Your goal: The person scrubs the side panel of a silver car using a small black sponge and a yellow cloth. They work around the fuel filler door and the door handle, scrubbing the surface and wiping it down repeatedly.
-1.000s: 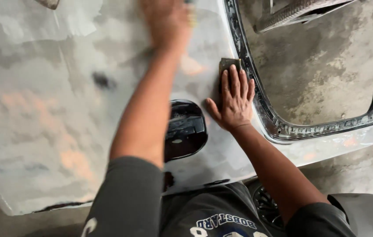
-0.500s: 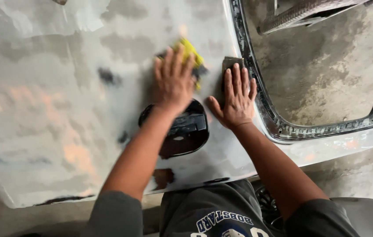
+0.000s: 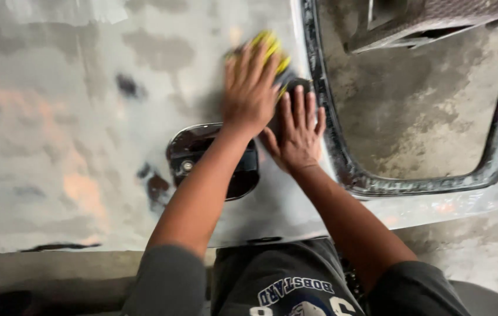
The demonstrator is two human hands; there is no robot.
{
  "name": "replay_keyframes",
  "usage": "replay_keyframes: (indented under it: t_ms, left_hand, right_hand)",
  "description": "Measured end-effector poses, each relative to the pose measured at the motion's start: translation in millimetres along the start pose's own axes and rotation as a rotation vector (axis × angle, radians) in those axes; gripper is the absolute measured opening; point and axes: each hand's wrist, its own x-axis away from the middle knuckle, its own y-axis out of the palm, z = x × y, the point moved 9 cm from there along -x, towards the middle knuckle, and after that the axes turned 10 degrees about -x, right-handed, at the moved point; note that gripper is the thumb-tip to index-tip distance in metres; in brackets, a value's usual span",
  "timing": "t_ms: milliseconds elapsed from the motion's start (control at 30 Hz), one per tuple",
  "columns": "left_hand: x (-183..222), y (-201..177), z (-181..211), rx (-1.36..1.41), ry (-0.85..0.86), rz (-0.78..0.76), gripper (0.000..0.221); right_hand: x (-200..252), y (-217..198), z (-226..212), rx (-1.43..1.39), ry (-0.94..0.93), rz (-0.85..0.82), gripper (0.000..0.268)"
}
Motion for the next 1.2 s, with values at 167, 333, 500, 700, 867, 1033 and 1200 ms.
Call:
replay_keyframes:
  t_ms: [167, 333, 500, 700, 867, 1033, 1200]
  left_hand:
    - [46, -31, -79, -0.165, -0.364, 0.061, 0.057]
    - [9, -31, -112, -0.198, -0.533, 0.183, 0.058]
    - [5, -34, -118, -0.180, -0.574, 0.187, 0.062]
    - [10, -34, -116, -0.204, -0.572, 0.175, 0.064]
    - [5, -39, -112, -0.186, -0.563, 0.170, 0.065]
    - [6, -37, -112, -0.182, -0.576, 0.173, 0.065]
    - [5, -41, -111, -0.190, -0.587, 0.164, 0.068]
  right_hand:
    - [7, 4, -4, -0.021, -0.092, -0.109, 0.085]
    - [58, 23, 10, 0.022, -0.261, -0.345, 0.086]
    - [-13, 25, -2, 0.099, -0.343, -0.459, 0.086]
    - [-194, -22, -41, 0.145, -0.151, -0.286, 0.078]
    - [-167, -15, -38, 0.065, -0.256, -0.259, 0.086]
    - [-2, 20, -1, 0.152, -0.302, -0.484, 0.091]
    - [-8, 23, 7, 0.181, -0.312, -0.546, 0.083]
